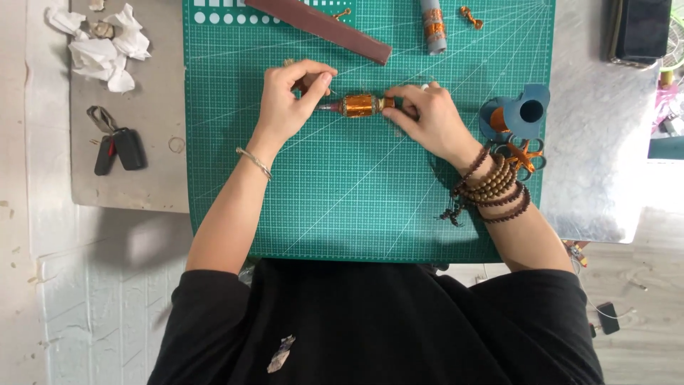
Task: Winding and securing copper wire onto a motor armature on a green cutting mat.
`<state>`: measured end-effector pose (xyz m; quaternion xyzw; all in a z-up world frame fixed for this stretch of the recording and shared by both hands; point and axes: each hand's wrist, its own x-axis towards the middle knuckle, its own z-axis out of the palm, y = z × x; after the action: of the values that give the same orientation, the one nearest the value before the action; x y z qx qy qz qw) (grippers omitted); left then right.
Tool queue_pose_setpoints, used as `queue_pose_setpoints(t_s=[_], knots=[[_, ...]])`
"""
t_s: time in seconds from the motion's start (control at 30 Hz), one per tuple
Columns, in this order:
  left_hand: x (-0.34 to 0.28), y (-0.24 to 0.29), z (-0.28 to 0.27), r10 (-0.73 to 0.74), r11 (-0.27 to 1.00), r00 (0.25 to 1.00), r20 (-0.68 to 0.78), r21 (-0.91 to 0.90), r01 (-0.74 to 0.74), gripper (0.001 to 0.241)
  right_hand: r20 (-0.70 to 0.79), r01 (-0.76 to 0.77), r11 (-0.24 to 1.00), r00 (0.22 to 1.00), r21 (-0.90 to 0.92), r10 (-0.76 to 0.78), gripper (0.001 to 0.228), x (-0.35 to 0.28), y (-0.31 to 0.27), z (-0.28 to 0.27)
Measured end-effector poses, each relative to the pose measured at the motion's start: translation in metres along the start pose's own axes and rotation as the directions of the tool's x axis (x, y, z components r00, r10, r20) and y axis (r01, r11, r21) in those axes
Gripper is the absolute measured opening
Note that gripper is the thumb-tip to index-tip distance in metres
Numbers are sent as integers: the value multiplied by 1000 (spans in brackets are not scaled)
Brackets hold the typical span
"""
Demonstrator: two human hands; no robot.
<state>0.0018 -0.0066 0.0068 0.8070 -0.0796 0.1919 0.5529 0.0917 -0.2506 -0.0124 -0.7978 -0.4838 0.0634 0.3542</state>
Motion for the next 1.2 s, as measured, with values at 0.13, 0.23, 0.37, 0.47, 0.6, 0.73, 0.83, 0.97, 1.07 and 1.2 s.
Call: queue_pose_setpoints(t_s=[0.13, 0.23, 0.37, 0.47, 0.6, 0.73, 0.83, 0.97, 1.07, 1.2], knots=[[1, 3, 0, -4, 1000, 1000, -9, 3, 4, 17, 53, -66, 998, 996, 15, 65, 20, -1, -3, -3], [0, 5, 1, -7, 1000, 1000, -5, -22, 6, 16, 93, -24, 1000, 995, 12, 23, 24, 0, -6, -5], [-3, 6, 6, -11, 1000, 1000, 22, -11, 11, 18, 127, 15, 1000, 992, -11, -13, 24, -2, -6, -6], [2, 6, 4, 54, 989, 997, 64, 134, -62, 17, 96, 56, 998, 994, -27, -54, 25, 0, 0, -4], [-4, 5, 4, 27, 983, 999, 38, 179, -34, 19, 81, 64, 998, 995, -11, -63, 26, 6, -13, -6], [-3, -2, 6, 19, 983, 998, 56, 184, -30, 19, 58, 130, 983, 991, -130, -124, 32, 13, -9, -4], [-5, 1, 6, -17, 992, 1000, 12, 123, 15, 19, 70, 150, 978, 988, -146, -141, 29, 9, -5, -1], [-9, 2, 1, -35, 995, 999, 23, 93, 33, 22, 85, 177, 974, 982, -139, -166, 28, 3, -7, 5], [-8, 3, -3, 14, 995, 999, 37, 97, -18, 19, 95, 189, 971, 980, -145, -176, 29, 4, -7, 3], [-11, 13, -5, 20, 995, 996, 88, 98, -29, 20, 92, 188, 974, 980, -127, -178, 28, 2, -9, 1]])
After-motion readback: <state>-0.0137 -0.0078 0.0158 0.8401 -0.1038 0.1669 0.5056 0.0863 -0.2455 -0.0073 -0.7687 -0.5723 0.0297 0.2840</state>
